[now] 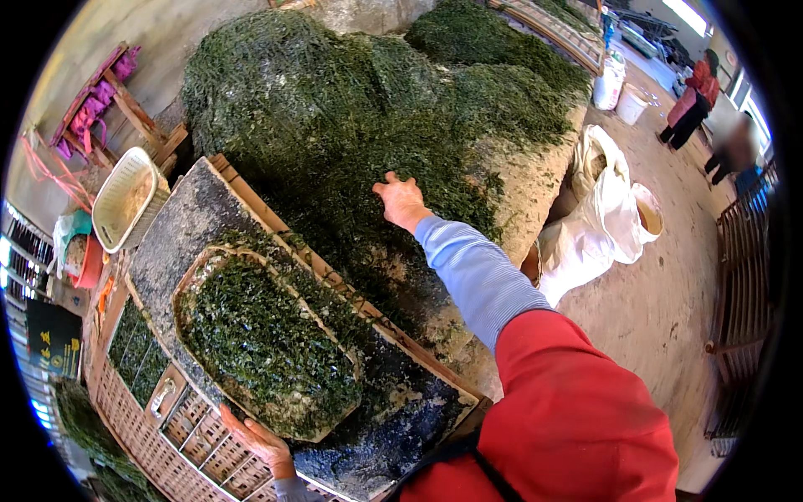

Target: The person gathers green leafy material from a pile, spreads it on a textured mat, and packs portions into a rectangular mold.

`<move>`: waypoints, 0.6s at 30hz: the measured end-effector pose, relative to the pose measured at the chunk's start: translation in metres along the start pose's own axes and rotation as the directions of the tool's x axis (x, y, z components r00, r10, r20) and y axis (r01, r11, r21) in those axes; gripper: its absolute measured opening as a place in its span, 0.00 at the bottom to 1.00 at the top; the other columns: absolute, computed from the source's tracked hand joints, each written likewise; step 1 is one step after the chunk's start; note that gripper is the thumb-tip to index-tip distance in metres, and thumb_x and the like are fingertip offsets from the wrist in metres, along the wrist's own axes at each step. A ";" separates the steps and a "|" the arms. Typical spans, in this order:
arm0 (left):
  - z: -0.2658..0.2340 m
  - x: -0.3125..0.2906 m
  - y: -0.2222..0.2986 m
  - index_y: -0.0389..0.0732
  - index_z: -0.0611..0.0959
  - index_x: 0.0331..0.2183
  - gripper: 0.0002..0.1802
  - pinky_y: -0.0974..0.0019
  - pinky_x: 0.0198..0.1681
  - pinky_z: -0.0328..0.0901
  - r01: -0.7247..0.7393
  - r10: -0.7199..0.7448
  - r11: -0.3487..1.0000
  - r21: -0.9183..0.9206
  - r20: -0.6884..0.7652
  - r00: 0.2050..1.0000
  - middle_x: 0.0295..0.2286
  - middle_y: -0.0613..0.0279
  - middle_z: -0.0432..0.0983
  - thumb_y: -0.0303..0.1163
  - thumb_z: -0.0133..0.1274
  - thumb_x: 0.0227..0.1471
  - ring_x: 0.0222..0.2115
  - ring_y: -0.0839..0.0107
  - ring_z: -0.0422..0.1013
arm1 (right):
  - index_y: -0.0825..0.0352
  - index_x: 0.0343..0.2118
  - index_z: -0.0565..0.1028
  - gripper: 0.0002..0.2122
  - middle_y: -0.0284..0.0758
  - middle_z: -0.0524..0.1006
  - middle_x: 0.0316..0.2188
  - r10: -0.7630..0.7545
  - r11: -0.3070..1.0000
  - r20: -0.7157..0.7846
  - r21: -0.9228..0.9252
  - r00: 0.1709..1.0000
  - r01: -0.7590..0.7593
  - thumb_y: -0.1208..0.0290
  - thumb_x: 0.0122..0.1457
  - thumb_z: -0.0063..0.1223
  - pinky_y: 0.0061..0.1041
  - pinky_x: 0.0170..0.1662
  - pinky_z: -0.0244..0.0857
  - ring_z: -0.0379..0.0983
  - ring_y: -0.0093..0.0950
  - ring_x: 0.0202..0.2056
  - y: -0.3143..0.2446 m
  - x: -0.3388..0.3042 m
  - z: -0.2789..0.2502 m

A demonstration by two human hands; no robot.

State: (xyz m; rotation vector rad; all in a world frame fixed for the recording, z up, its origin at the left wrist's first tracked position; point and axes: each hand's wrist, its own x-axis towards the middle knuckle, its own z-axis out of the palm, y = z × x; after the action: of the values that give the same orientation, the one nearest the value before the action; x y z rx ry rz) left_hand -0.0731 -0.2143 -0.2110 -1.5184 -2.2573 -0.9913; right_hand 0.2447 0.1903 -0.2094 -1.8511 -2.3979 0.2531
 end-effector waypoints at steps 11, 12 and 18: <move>0.000 -0.004 -0.005 0.32 0.60 0.55 0.27 0.54 0.58 0.46 0.053 -0.053 0.999 0.007 -0.021 0.998 0.54 0.42 0.55 0.40 0.29 0.60 0.55 0.48 0.51 | 0.62 0.44 0.75 0.27 0.43 0.74 0.36 -0.139 0.875 -0.173 0.440 0.975 0.203 0.71 0.33 0.61 0.28 0.41 0.70 0.74 0.35 0.33 -0.009 -0.023 -0.128; 0.000 -0.005 -0.008 0.32 0.60 0.55 0.27 0.54 0.58 0.46 0.046 -0.046 0.999 0.025 -0.010 0.999 0.54 0.42 0.55 0.40 0.29 0.60 0.56 0.49 0.51 | 0.63 0.45 0.74 0.28 0.43 0.74 0.36 -0.155 0.853 -0.148 0.479 0.977 0.208 0.70 0.32 0.61 0.26 0.39 0.70 0.74 0.34 0.31 -0.011 -0.028 -0.139; 0.008 -0.008 -0.019 0.33 0.61 0.54 0.25 0.55 0.58 0.47 0.041 -0.041 0.999 -0.016 -0.036 0.998 0.53 0.42 0.56 0.38 0.31 0.60 0.55 0.48 0.52 | 0.60 0.43 0.75 0.25 0.42 0.73 0.37 -0.235 0.842 -0.363 0.387 0.902 0.376 0.76 0.35 0.60 0.22 0.28 0.71 0.73 0.27 0.25 -0.034 -0.044 -0.199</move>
State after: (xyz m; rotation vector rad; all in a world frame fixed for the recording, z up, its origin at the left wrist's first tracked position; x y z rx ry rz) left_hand -0.0851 -0.2191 -0.2286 -1.4536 -2.2694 -1.0415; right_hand 0.2599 0.1532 -0.0070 -1.1820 -2.1471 0.4187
